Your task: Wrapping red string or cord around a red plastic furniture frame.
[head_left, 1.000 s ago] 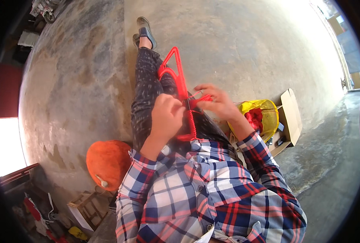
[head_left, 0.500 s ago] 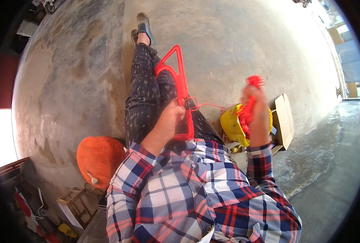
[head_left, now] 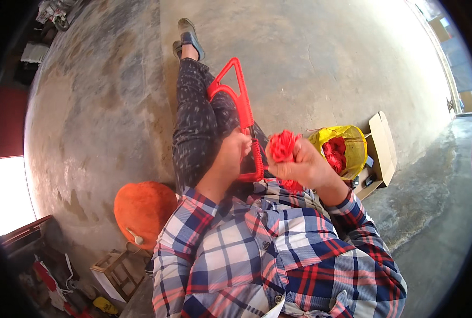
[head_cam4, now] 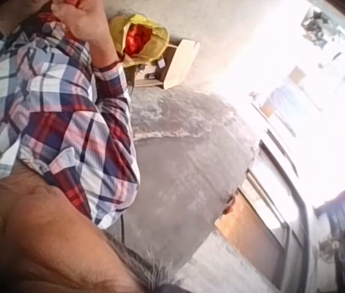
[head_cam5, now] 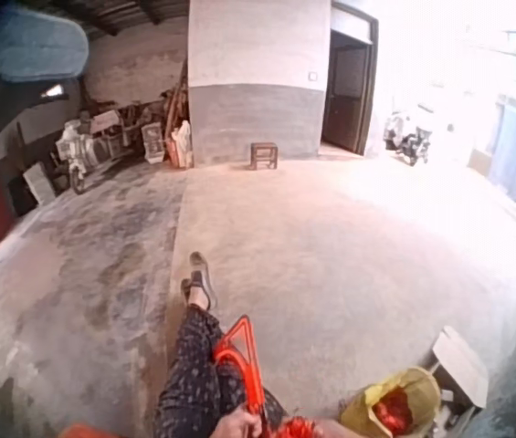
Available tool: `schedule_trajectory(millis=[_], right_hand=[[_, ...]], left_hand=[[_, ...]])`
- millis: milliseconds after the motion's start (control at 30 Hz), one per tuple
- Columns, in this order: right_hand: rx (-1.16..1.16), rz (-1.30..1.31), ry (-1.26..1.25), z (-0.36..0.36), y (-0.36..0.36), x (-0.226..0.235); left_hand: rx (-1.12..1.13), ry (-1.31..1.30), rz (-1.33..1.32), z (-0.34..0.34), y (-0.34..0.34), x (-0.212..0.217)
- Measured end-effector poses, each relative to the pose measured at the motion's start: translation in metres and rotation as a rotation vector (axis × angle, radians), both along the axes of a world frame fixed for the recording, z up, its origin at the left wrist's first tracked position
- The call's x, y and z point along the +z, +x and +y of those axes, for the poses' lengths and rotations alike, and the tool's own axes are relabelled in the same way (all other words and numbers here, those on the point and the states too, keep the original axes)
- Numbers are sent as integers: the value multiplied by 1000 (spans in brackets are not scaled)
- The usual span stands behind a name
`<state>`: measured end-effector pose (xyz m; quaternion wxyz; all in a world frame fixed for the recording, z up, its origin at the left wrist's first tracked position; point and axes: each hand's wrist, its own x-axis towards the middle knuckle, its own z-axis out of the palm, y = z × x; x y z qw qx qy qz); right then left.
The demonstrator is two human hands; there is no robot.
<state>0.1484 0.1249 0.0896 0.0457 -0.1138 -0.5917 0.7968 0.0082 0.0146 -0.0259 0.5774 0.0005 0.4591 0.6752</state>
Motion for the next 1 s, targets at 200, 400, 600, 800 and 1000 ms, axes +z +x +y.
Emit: schedule_trajectory(millis=[200, 400, 600, 800, 1000], right_hand=[[-170, -19, -234, 20, 11, 27], [4, 269, -262, 27, 3, 42], [172, -63, 982, 48, -30, -45], [-48, -182, 522, 18, -43, -90], [-89, -45, 483, 25, -37, -61]], left_hand=[[66, -87, 148, -2, 4, 2], [184, -164, 1594, 3, 10, 55], [58, -403, 999, -19, -26, 15], [27, -413, 1152, -22, -7, 11], [133, -117, 1100, -16, -2, 75]])
